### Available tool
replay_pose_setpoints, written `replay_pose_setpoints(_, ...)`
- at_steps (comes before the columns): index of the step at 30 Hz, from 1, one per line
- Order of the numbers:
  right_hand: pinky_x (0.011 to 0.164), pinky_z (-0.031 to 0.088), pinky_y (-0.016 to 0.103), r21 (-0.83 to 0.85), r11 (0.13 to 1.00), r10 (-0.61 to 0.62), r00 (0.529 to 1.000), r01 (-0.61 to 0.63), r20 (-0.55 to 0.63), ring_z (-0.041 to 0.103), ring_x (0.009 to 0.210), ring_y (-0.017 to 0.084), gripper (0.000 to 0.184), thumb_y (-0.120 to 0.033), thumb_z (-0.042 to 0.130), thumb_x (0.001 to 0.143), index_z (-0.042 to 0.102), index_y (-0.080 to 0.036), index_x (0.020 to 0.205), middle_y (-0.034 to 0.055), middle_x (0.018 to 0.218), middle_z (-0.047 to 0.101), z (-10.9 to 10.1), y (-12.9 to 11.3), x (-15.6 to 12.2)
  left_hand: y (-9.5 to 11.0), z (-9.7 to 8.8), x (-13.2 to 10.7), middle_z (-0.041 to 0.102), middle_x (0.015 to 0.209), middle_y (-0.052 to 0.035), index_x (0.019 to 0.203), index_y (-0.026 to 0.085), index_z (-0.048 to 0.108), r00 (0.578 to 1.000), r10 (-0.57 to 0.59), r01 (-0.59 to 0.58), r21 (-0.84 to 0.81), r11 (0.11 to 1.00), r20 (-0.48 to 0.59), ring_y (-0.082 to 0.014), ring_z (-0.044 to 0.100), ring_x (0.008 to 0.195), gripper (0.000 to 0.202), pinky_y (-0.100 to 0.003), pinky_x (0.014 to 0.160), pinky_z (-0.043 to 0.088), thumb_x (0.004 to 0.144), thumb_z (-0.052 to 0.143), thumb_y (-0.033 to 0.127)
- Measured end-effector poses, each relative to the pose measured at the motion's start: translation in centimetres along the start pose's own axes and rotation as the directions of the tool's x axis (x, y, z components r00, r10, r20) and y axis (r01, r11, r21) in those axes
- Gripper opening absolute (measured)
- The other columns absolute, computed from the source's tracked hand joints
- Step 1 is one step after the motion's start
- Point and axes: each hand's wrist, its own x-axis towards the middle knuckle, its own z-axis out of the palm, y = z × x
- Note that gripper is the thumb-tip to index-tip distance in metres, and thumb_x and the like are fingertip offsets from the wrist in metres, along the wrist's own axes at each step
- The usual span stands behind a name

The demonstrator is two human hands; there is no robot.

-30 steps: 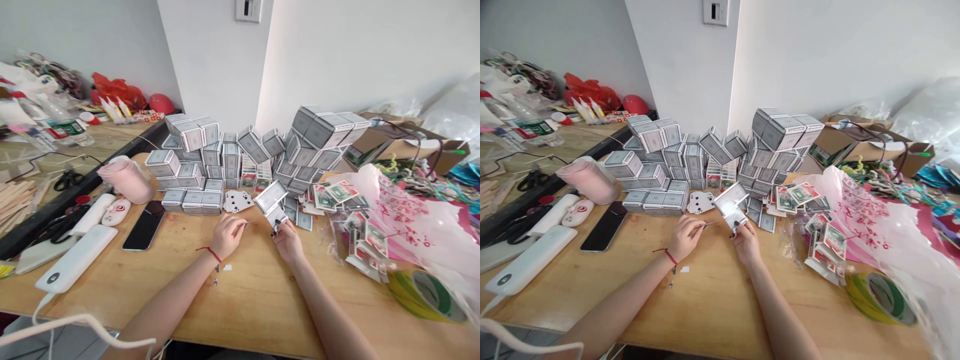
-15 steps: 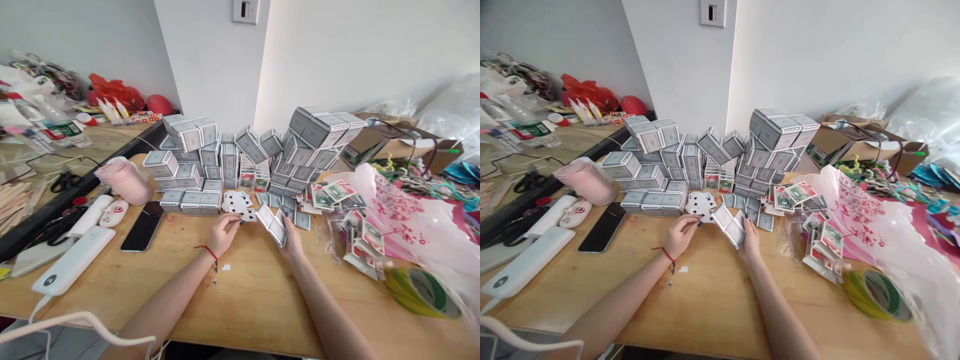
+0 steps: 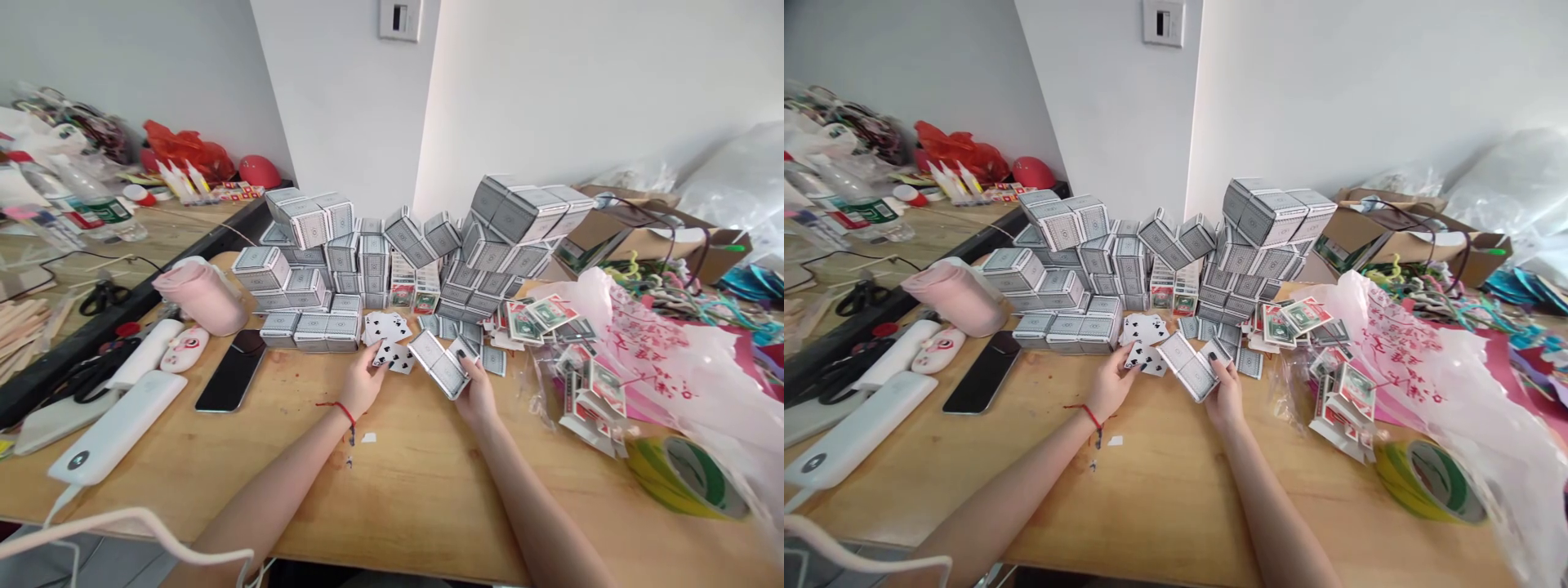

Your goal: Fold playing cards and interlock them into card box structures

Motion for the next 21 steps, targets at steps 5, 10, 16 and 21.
replay_pose_setpoints(5, 0.058, 0.052, 0.022, 0.04, 0.999, -0.025, 0.999, 0.023, 0.032, 0.063, 0.064, 0.011, 0.026, -0.012, 0.07, 0.059, 0.057, -0.019, 0.08, -0.0035, 0.074, 0.068, 0.3, 0.1, 0.0, 0.6, 0.1, 0.1, 0.061, 0.086, -0.0048, 0.083, 0.016, 0.046, 0.967, -0.215, 0.25, -0.359, 0.899, 0.135, -0.0191, 0.062, 0.081, 0.024, -0.034, 0.065, 0.055, 0.068, 0.06, 0.027)
replay_pose_setpoints(10, 0.063, 0.054, 0.024, 0.072, 0.997, -0.032, 0.999, 0.031, 0.011, 0.064, 0.072, 0.013, 0.026, -0.006, 0.068, 0.059, 0.057, -0.016, 0.081, 0.0, 0.081, 0.068, 0.1, 0.1, 0.4, 1.7, -0.3, 0.1, 0.058, 0.075, 0.0005, 0.073, 0.017, 0.039, 0.918, -0.269, 0.388, -0.507, 0.77, 0.293, -0.019, 0.062, 0.076, 0.028, -0.036, 0.062, 0.056, 0.062, 0.064, 0.022)
replay_pose_setpoints(16, 0.064, 0.055, 0.022, 0.089, 0.996, -0.007, 1.0, 0.006, 0.011, 0.065, 0.072, 0.012, 0.024, -0.004, 0.066, 0.061, 0.057, -0.016, 0.079, -0.0007, 0.077, 0.068, -0.1, -0.1, 0.7, 1.7, -0.3, 0.0, 0.061, 0.081, -0.002, 0.082, 0.016, 0.043, 0.897, -0.28, 0.431, -0.528, 0.732, 0.343, -0.0205, 0.062, 0.081, 0.031, -0.035, 0.062, 0.057, 0.063, 0.065, 0.025)
replay_pose_setpoints(21, 0.061, 0.055, 0.017, 0.11, 0.994, 0.013, 1.0, -0.014, 0.007, 0.064, 0.069, 0.009, 0.026, -0.002, 0.065, 0.062, 0.054, -0.018, 0.079, -0.0032, 0.076, 0.068, -0.4, -0.1, 0.8, 1.5, -0.1, 0.1, 0.062, 0.095, -0.007, 0.091, 0.015, 0.045, 0.894, -0.323, 0.447, -0.562, 0.696, 0.312, -0.0224, 0.063, 0.081, 0.036, -0.038, 0.066, 0.056, 0.063, 0.065, 0.027)
